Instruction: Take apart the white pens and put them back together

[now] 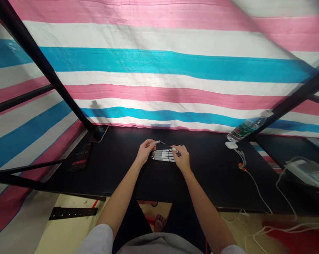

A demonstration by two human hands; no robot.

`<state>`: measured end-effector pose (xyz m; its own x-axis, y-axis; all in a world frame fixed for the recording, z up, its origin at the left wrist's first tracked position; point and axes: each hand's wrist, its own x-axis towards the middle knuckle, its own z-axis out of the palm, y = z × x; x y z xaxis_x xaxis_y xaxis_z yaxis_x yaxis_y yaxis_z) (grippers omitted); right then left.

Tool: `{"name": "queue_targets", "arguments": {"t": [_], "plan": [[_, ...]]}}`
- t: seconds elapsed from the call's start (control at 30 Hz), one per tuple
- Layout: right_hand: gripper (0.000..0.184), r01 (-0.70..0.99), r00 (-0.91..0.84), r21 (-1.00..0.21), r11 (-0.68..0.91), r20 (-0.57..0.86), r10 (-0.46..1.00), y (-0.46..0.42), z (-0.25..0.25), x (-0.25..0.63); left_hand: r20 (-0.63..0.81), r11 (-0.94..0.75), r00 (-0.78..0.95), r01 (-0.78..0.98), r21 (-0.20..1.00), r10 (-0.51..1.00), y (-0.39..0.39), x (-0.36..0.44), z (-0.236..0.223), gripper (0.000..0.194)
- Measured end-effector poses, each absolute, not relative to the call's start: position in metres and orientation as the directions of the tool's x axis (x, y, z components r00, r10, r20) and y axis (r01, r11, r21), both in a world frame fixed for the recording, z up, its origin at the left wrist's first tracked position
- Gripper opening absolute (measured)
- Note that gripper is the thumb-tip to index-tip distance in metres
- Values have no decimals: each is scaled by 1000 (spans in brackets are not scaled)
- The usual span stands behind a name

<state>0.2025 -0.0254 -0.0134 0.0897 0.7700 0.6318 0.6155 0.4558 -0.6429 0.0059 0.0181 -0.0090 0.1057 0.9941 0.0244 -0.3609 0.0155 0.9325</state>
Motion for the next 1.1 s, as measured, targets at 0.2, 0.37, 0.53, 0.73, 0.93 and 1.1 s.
{"name": "queue_targets", "arguments": {"t": [0.2,0.37,0.53,0.73,0.93,1.1], "plan": [[23,626,92,-650,431,610,787,-26,-13,202,-10,45,94,-383,923,996,18,6,-6,32],[23,619,99,-651,439,619,779,-26,-12,203,-3,35,84,-386,922,996,19,6,-6,33],[22,613,77,-643,459,627,775,-26,-11,203,21,24,134,-323,946,991,18,5,-8,30],[25,579,35,-652,489,619,784,-27,-11,202,55,-11,197,-219,976,979,14,6,-6,29],[27,513,55,-736,442,542,839,-31,-9,198,20,20,262,-149,989,965,9,7,-2,30],[28,483,31,-749,453,532,846,-33,-8,196,17,32,281,-170,985,960,8,8,-3,30]]}}
